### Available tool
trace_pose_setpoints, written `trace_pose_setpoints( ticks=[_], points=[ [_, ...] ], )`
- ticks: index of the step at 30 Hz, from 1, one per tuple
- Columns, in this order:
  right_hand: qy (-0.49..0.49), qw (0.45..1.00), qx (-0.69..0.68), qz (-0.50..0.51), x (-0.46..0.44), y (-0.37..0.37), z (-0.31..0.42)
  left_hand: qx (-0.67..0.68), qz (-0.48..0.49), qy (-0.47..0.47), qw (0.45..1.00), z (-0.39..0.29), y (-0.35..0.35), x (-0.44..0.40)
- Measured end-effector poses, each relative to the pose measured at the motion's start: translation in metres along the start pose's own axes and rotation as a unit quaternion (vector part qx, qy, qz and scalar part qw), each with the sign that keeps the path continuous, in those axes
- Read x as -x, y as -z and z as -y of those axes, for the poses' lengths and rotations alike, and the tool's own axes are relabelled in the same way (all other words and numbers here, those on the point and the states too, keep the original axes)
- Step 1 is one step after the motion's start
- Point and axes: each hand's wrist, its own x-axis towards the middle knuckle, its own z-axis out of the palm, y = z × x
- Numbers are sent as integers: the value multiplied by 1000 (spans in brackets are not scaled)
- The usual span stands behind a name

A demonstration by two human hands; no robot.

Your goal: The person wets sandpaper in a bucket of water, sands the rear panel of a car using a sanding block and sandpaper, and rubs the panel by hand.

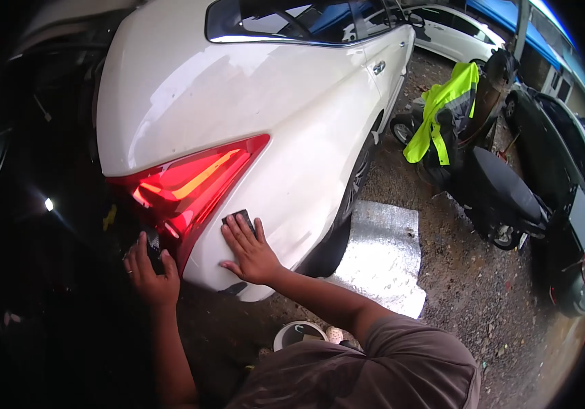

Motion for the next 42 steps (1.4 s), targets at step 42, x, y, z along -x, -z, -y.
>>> trace_pose_setpoints(
  ticks=[42],
  points=[
    [-386, 912, 17, -138, -80, 25, -43, 203, -100, -124, 966, 88, -114, -30]
  ],
)
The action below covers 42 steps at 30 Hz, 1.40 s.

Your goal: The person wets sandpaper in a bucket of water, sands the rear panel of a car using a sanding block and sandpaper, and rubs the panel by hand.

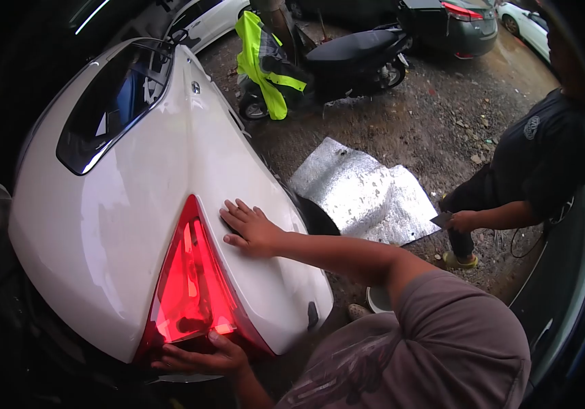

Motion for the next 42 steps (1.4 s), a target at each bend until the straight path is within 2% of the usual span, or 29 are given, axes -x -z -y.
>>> trace_pose_setpoints(
  ticks=[2, 4, 7, 12, 14, 16, 17, 22, 36, 37, 42],
  points=[
    [28, 998, 54, -36, 11, -1, 6, -8, 2, -7, 1000, 1, -1, 0],
    [27, 997, 43, -52, 5, 3, 3, -27, 6, -1, 1000, 1, -1, 1],
    [-19, 1000, 11, -6, -6, 5, -7, -27, 19, -2, 999, 1, -1, 2],
    [22, 999, 6, 27, 0, -8, -9, -44, -8, -28, 999, -4, 1, -7],
    [28, 999, 18, 10, 7, -16, -6, -74, 4, -17, 997, -9, 8, -10],
    [14, 1000, 4, 13, 11, -15, 0, -37, -88, -24, 995, -29, 6, -25],
    [10, 1000, 1, 22, 11, -13, 1, -24, -87, -21, 996, -31, 2, -23],
    [10, 999, 4, 30, 10, -11, 1, -12, -58, 18, 998, -24, 4, -15],
    [33, 999, 21, 22, 12, -9, 2, -1, -62, -2, 998, -24, 0, -19],
    [33, 999, 11, 8, 13, -9, -1, -112, 13, -7, 994, -15, 11, -14],
    [46, 999, 1, -12, 12, -22, -3, -45, 21, -2, 999, -2, 4, -7]
  ],
)
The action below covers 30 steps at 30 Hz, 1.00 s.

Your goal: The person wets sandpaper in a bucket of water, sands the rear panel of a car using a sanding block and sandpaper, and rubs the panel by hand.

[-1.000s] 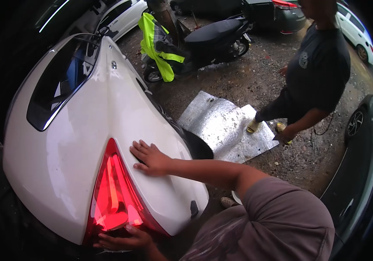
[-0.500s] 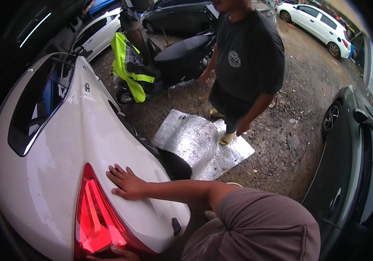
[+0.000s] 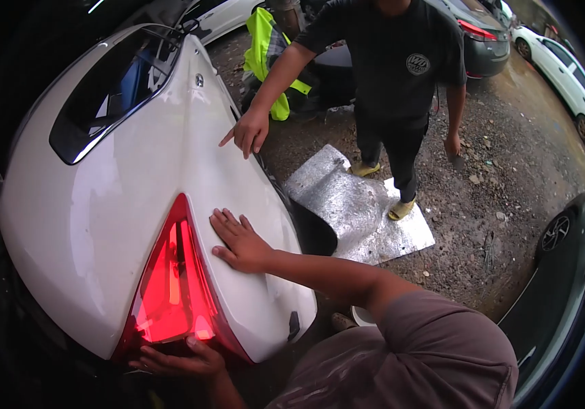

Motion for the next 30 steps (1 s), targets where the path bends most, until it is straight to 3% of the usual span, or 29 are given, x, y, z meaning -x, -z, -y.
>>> trace_pose_setpoints(
  ticks=[19, 25, 30],
  points=[
    [-15, 1000, -21, 9, 4, 7, 9, 28, 25, 4, 999, 1, -3, -2],
    [39, 998, 27, 29, 56, -7, 43, 31, 36, 13, 999, 1, -4, 5],
    [18, 999, 30, 41, 31, -13, 41, 63, 3, 16, 998, 2, -11, 10]
  ],
)
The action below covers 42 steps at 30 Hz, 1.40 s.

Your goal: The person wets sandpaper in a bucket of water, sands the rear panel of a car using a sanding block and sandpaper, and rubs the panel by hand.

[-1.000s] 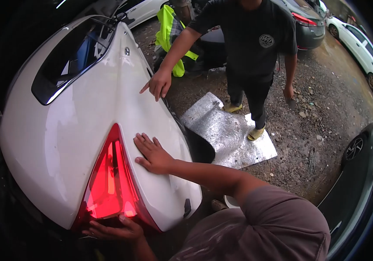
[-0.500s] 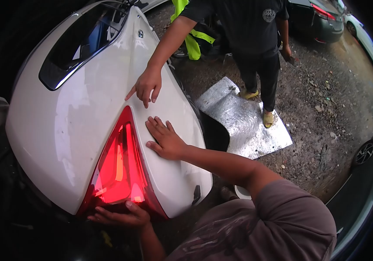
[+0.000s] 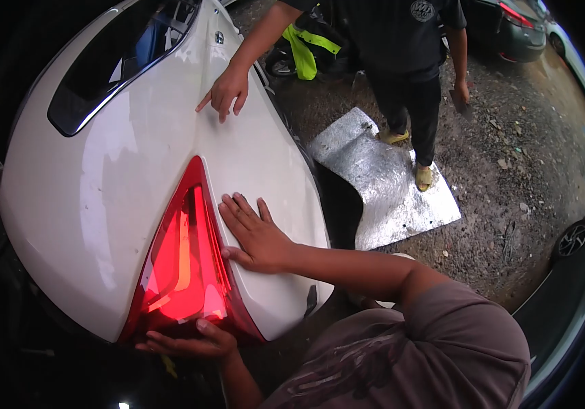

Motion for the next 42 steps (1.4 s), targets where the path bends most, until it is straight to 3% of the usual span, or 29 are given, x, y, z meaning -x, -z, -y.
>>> trace_pose_setpoints(
  ticks=[6, 9, 14, 20, 23, 28, 34, 37, 42],
  points=[
    [-83, 992, -97, -14, -123, 25, -45, 1, 14, -16, 1000, 3, 2, -2],
    [-65, 995, -71, -27, -107, 13, -48, 1, 15, -8, 1000, 4, 1, 0],
    [45, 999, 8, 8, 13, -7, -14, -24, 53, 14, 998, 12, 3, 6],
    [18, 997, -62, -38, -103, 9, -59, -17, 43, 2, 999, 6, 6, -1],
    [-9, 999, -43, -25, -87, 9, -45, -8, 30, 2, 1000, 7, 6, 2],
    [92, 995, -37, 33, 52, -7, 7, 14, 21, 16, 1000, 4, 1, 0],
    [47, 998, -39, -30, -77, 9, -47, 33, 31, 14, 999, 3, 4, -3],
    [20, 996, -66, -50, -94, 8, -51, 3, 37, 14, 999, 4, 7, 1],
    [60, 998, -21, 8, 51, -6, 9, -1, 40, 15, 999, 7, 2, 0]
  ],
)
